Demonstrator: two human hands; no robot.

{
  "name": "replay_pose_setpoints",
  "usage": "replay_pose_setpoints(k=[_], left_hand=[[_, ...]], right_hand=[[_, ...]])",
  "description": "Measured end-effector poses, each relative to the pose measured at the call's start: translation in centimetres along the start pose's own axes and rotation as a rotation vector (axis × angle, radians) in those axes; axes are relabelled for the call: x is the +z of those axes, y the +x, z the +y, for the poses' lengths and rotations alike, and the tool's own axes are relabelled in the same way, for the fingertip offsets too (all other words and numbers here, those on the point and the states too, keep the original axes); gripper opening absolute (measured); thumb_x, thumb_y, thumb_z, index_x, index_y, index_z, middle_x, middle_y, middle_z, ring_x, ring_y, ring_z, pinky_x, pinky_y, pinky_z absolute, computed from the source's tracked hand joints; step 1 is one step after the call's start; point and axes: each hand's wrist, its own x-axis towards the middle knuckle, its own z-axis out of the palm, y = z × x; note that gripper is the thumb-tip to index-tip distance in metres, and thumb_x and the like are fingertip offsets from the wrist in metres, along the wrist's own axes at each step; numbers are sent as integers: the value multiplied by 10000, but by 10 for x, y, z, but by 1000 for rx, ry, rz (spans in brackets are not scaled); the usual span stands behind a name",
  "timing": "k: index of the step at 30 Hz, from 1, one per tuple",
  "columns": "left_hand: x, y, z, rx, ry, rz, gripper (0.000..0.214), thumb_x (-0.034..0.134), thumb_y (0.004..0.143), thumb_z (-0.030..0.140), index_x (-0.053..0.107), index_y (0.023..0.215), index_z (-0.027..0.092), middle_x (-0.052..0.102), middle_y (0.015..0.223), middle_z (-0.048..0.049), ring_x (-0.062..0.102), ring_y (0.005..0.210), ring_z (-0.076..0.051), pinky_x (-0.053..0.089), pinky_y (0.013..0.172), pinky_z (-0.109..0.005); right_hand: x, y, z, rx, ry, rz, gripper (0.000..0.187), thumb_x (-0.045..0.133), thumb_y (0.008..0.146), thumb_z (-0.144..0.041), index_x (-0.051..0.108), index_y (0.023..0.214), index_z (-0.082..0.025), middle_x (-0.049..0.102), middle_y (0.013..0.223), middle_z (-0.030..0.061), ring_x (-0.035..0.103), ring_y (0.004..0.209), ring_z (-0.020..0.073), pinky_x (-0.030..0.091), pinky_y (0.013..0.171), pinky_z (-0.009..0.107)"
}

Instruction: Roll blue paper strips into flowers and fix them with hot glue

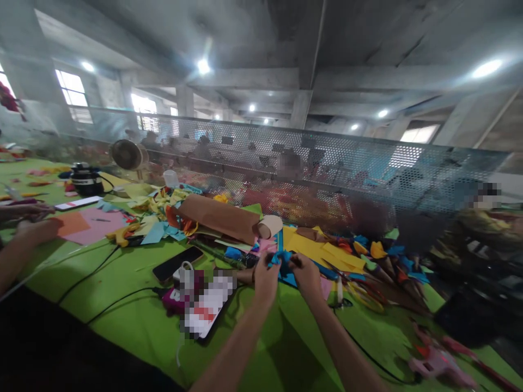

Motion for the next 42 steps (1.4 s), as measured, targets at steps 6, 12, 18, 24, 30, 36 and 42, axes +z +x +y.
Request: replay_pose_setpoints(k=[6,12,18,24,30,36,42], left_hand=[[34,-2,3,20,34,-21,143,623,698,119,645,821,187,667,822,-22,608,811,-187,462,779,-297],[50,-17,-2,10,35,31,119,560,734,88,562,782,197,608,760,-1,581,759,-174,445,749,-281],[49,-21,-14,-30,31,54,204,543,680,26,535,783,202,585,750,8,573,761,-168,455,755,-277],[47,-26,-23,-37,0,-57,87,635,727,175,552,748,192,578,712,14,550,696,-142,451,681,-252],[37,-15,-24,-74,-127,-198,367,745,662,254,639,1008,189,689,898,-50,641,853,-175,495,756,-274],[27,-5,-9,-20,-10,-348,295,746,669,327,746,919,173,716,793,-45,627,729,-167,498,702,-276],[25,-2,-10,-35,32,-265,290,744,684,427,725,762,148,651,641,-18,572,615,-150,462,606,-263]], right_hand=[[-22,-15,-8,4,114,177,202,481,784,-384,589,817,-217,696,776,80,638,706,246,462,671,338],[-23,-28,-2,15,226,222,217,503,815,-428,568,821,-221,708,805,92,664,735,251,514,677,346],[-16,-35,6,-9,277,139,286,533,833,-480,605,898,-211,740,875,93,690,799,252,540,688,331],[-23,-31,15,-18,161,152,343,473,883,-497,639,930,-201,730,902,102,665,819,255,495,740,342],[-40,-26,19,-107,36,130,320,481,862,-372,707,989,-185,705,1042,147,622,977,297,438,873,407],[-43,-23,14,-187,108,-4,210,552,758,-231,729,871,-237,713,927,79,619,948,264,436,891,385],[-37,-16,23,-36,324,8,316,615,756,-476,654,890,-192,712,816,69,645,740,223,508,670,330]])
